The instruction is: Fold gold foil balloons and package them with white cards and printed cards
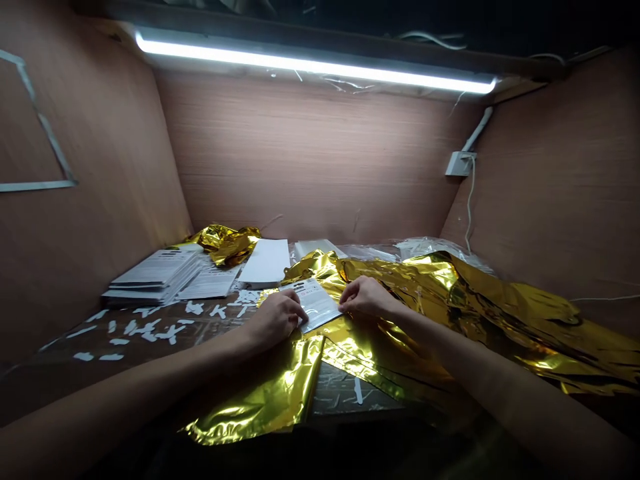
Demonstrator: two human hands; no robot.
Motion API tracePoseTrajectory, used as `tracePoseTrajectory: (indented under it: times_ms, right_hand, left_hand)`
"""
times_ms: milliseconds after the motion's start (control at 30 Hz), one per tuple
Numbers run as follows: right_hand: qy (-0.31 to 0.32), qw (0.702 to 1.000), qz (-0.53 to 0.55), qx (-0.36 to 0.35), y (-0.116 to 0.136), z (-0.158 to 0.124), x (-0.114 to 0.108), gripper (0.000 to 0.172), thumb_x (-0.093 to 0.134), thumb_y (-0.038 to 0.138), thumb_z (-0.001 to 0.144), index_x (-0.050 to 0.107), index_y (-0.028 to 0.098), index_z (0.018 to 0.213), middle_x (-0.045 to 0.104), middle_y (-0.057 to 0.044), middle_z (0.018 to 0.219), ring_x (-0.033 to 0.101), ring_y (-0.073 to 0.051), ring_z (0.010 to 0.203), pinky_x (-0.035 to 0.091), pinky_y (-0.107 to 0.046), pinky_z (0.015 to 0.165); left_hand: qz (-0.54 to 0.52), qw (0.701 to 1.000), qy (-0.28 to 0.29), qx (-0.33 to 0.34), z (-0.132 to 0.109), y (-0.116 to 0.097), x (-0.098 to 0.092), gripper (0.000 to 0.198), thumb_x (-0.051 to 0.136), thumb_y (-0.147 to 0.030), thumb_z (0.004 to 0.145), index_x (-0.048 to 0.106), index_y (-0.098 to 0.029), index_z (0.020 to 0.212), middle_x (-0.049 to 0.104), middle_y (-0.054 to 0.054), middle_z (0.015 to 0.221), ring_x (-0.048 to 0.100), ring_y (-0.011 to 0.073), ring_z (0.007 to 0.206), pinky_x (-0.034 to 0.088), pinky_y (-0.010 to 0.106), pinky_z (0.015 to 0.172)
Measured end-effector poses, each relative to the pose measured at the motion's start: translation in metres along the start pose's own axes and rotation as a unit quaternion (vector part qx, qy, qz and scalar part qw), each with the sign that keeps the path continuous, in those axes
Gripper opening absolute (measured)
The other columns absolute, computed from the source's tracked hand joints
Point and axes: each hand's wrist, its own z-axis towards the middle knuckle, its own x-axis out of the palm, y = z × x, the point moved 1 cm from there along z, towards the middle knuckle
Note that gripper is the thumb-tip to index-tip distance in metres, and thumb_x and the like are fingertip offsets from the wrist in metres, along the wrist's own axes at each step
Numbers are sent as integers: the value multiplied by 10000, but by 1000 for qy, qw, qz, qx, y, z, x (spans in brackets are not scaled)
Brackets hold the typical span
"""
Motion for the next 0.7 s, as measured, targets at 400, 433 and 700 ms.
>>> tracePoseTrajectory:
  times_ms: [400, 433, 700]
  right_hand:
    - [-47, 994, -98, 22, 44, -8, 31, 313, 763, 324, 781, 708, 111, 1002, 727, -192, 1020, 659, -347, 1032, 472, -379, 838]
    - [-58, 995, -74, 40, 46, -5, 30, 378, 762, 301, 773, 673, 101, 1081, 718, -201, 1048, 662, -352, 1023, 484, -387, 822]
    - [-110, 969, 212, 68, 69, 2, 13, 372, 645, 198, 861, 505, 137, 1200, 704, -83, 931, 699, -178, 748, 567, -282, 631]
  left_hand:
    - [-27, 998, -53, -32, -1, -4, 5, 273, 538, -34, 793, 762, -148, 899, 736, 89, 944, 685, 223, 881, 528, 349, 866]
    - [-24, 997, -68, -42, -1, -5, 6, 259, 522, -49, 817, 734, -133, 940, 735, 103, 941, 686, 237, 892, 529, 372, 876]
    - [-45, 990, -129, -32, -2, -22, -5, 766, 795, -505, 747, 513, -108, 1337, 704, 178, 1142, 718, 265, 859, 596, 402, 768]
